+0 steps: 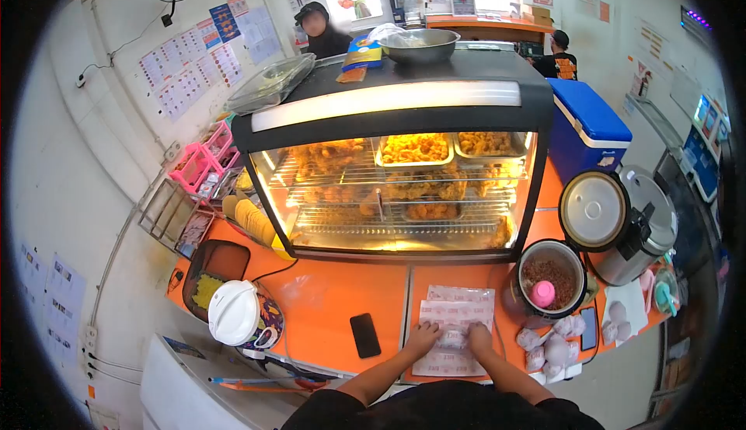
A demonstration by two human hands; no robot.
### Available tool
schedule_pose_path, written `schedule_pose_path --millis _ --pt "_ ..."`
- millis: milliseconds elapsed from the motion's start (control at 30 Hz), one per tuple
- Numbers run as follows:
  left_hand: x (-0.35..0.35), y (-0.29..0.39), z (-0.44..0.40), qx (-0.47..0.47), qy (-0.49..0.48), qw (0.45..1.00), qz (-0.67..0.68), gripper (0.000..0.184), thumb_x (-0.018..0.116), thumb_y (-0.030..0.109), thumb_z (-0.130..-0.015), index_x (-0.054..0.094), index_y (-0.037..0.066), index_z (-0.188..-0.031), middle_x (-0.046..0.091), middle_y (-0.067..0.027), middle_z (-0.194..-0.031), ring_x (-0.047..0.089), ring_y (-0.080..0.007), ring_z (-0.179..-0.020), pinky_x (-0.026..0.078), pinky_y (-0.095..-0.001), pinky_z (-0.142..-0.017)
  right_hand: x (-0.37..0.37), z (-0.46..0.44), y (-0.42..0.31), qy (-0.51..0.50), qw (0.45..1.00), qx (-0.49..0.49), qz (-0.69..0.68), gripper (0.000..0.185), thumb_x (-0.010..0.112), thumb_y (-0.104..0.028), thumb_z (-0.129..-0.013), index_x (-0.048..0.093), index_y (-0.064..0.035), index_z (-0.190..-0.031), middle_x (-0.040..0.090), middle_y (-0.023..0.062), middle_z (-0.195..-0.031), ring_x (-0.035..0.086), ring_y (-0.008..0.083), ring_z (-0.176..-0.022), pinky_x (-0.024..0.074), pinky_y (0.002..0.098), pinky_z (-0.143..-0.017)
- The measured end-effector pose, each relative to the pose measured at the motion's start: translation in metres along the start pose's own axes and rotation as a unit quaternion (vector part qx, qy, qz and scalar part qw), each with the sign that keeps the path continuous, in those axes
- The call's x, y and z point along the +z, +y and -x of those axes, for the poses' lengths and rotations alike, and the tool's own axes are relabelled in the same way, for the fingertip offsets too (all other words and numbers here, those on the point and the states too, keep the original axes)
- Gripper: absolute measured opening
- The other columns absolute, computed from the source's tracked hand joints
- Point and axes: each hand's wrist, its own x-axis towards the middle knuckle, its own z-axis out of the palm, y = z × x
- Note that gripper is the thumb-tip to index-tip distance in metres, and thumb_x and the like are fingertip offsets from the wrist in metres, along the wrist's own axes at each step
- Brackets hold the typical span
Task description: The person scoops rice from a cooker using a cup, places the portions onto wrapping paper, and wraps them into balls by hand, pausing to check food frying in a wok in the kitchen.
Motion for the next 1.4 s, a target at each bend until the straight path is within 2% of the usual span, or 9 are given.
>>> schedule_pose_path --millis 200,367,600,767,933,1067,1167,1367,1400 --pt "-0.018 0.011 0.038 0.054 0.105 0.993 0.026 0.042 0.065 0.031 -0.089 0.068 0.013 -0.127 0.064 -0.0047 -0.113 0.060 -0.0252 -0.109 0.044 -0.0471 -0.088 -0.014 0.038 -0.019 0.013 0.994 -0.030 -0.100 0.023 0.065 -0.014 -0.086 0.065 -0.0021 -0.106 0.068 0.0232 -0.109 0.065 0.0426 -0.106 0.0523 0.0515 -0.093" --pt "-0.005 0.009 0.044 0.052 -0.048 0.997 -0.028 0.046 0.062 0.031 -0.095 0.063 0.015 -0.139 0.063 -0.0073 -0.121 0.059 -0.0266 -0.113 0.043 -0.0491 -0.091 -0.020 0.063 0.002 -0.004 0.981 -0.160 -0.111 0.037 0.065 -0.019 -0.089 0.061 -0.0017 -0.121 0.068 0.0225 -0.114 0.064 0.0415 -0.112 0.0520 0.0510 -0.096" --pt "-0.012 -0.016 0.013 0.001 -0.159 0.984 0.081 0.030 0.066 0.024 -0.090 0.077 0.020 -0.118 0.073 -0.0085 -0.102 0.065 -0.0289 -0.107 0.044 -0.0528 -0.092 -0.029 0.039 0.008 -0.137 0.987 -0.079 -0.023 0.031 0.054 -0.020 -0.098 0.065 -0.0108 -0.126 0.070 0.0198 -0.112 0.068 0.0388 -0.105 0.0525 0.0507 -0.092" --pt "-0.004 -0.017 0.003 -0.089 -0.159 0.982 0.047 0.030 0.068 0.029 -0.089 0.075 0.018 -0.116 0.075 -0.0110 -0.104 0.066 -0.0311 -0.111 0.044 -0.0567 -0.094 -0.007 0.026 0.028 -0.137 0.961 0.050 -0.234 0.031 0.052 -0.026 -0.100 0.070 -0.0059 -0.115 0.070 0.0225 -0.110 0.068 0.0409 -0.104 0.0508 0.0527 -0.094" --pt "0.006 -0.007 -0.036 -0.197 -0.212 0.957 -0.001 0.037 0.072 0.034 -0.085 0.069 0.013 -0.116 0.071 -0.0153 -0.118 0.062 -0.0344 -0.121 0.042 -0.0640 -0.095 0.030 -0.052 0.038 -0.226 0.969 -0.094 0.026 0.022 0.072 -0.019 -0.075 0.079 -0.0029 -0.089 0.074 0.0219 -0.095 0.071 0.0380 -0.087 0.0550 0.0513 -0.079" --pt "-0.040 0.027 -0.056 -0.046 -0.144 0.987 -0.051 0.041 0.075 0.015 -0.078 0.067 0.011 -0.118 0.070 -0.0137 -0.118 0.062 -0.0336 -0.119 0.038 -0.0610 -0.100 -0.004 -0.055 -0.019 -0.226 0.970 -0.011 0.085 0.026 0.072 -0.011 -0.076 0.080 -0.0044 -0.100 0.076 0.0176 -0.108 0.072 0.0361 -0.096 0.0580 0.0469 -0.087" --pt "-0.041 0.020 -0.053 0.046 -0.118 0.990 0.062 0.041 0.070 0.007 -0.080 0.065 0.013 -0.121 0.071 -0.0122 -0.110 0.065 -0.0339 -0.112 0.035 -0.0570 -0.103 -0.017 -0.026 -0.014 -0.039 0.976 -0.184 0.114 0.029 0.068 -0.008 -0.081 0.077 -0.0054 -0.108 0.074 0.0165 -0.111 0.071 0.0337 -0.102 0.0566 0.0442 -0.090" --pt "-0.011 -0.003 -0.021 -0.058 -0.173 0.910 0.373 0.050 0.059 -0.008 -0.081 0.059 0.009 -0.128 0.071 -0.0147 -0.115 0.068 -0.0307 -0.114 0.043 -0.0432 -0.105 -0.003 -0.003 0.028 -0.249 0.868 -0.123 -0.413 0.030 0.074 -0.009 -0.085 0.071 -0.0093 -0.115 0.073 0.0066 -0.102 0.067 0.0191 -0.092 0.0546 0.0381 -0.086" --pt "-0.005 -0.001 -0.014 -0.076 -0.161 0.871 0.458 0.052 0.057 -0.010 -0.081 0.059 0.007 -0.130 0.071 -0.0149 -0.117 0.068 -0.0293 -0.116 0.045 -0.0402 -0.106 -0.068 0.016 0.007 -0.324 0.837 -0.006 -0.441 0.033 0.078 -0.012 -0.088 0.069 -0.0101 -0.119 0.071 0.0024 -0.101 0.064 0.0133 -0.090 0.0531 0.0336 -0.085"
